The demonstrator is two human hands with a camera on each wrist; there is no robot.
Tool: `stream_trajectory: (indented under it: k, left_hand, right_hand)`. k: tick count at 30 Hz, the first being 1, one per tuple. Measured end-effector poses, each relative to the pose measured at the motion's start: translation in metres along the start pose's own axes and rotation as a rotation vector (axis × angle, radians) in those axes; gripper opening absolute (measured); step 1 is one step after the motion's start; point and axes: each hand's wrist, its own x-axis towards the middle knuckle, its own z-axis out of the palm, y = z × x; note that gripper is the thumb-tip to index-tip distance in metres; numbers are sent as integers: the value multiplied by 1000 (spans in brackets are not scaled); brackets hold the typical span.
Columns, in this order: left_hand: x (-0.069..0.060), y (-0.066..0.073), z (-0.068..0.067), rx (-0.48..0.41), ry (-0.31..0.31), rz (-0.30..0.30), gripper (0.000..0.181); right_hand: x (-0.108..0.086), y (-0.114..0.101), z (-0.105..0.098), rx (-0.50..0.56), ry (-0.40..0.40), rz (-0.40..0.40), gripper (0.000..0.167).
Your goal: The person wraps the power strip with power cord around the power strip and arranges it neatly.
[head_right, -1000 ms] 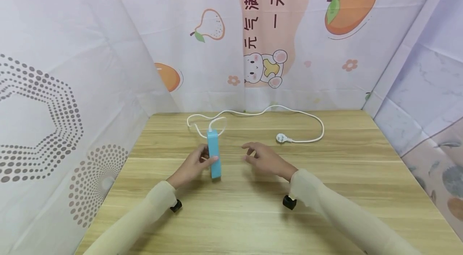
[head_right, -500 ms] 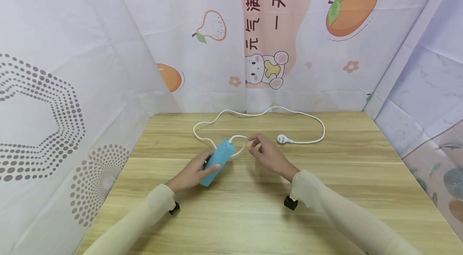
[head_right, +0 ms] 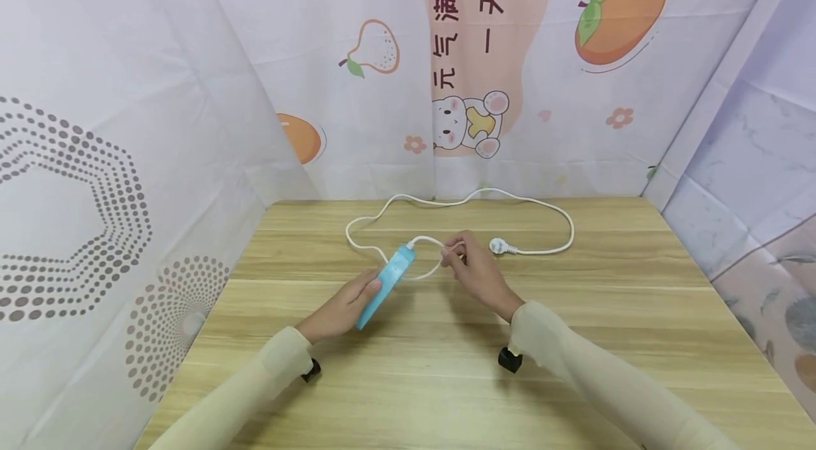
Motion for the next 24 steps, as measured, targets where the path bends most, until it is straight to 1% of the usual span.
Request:
stream_trajectory:
  k: [3,5,7,8,10,11,14,16,18,21,24]
  left_hand:
    - [0,3,-1,-80,-12,-16,50]
    - [0,5,-2,-124,-22,-23,45]
    - [1,7,-2,-158,-27,-21,41]
    - [1,9,-2,-170,-24,-16,40]
    - [2,12,-1,-174,-5,-2,39]
    - [2,14,0,-171,9,5,39]
    - [4,20,2,-149,76,29,41]
    - [7,24,3,-133,126,37,44]
    - [8,27,3,-127,178,23,49]
    - [9,27,3,-132,247,-31,55]
    - [8,23,3,-130,309,-95,57]
  right_hand:
    - [1,1,0,-16,5,-1,18]
    - [1,2,1,-33,-9,2,19]
    - [0,2,2,-35,-47,11,23]
    - [0,2,3,-17,-72,25,25]
    - [-1,2,6,53,-145,47,29]
    - [-1,1,8,98,-185,57,31]
    - [-2,-2,14,280,-279,96,34]
    - [-2,-3,16,383,-312,120,36]
    - [-2,-4,17,477,-320,149,38]
    - [-2,-4,16,581,-310,186,42]
    - [-3,-4,14,626,-258,238,40]
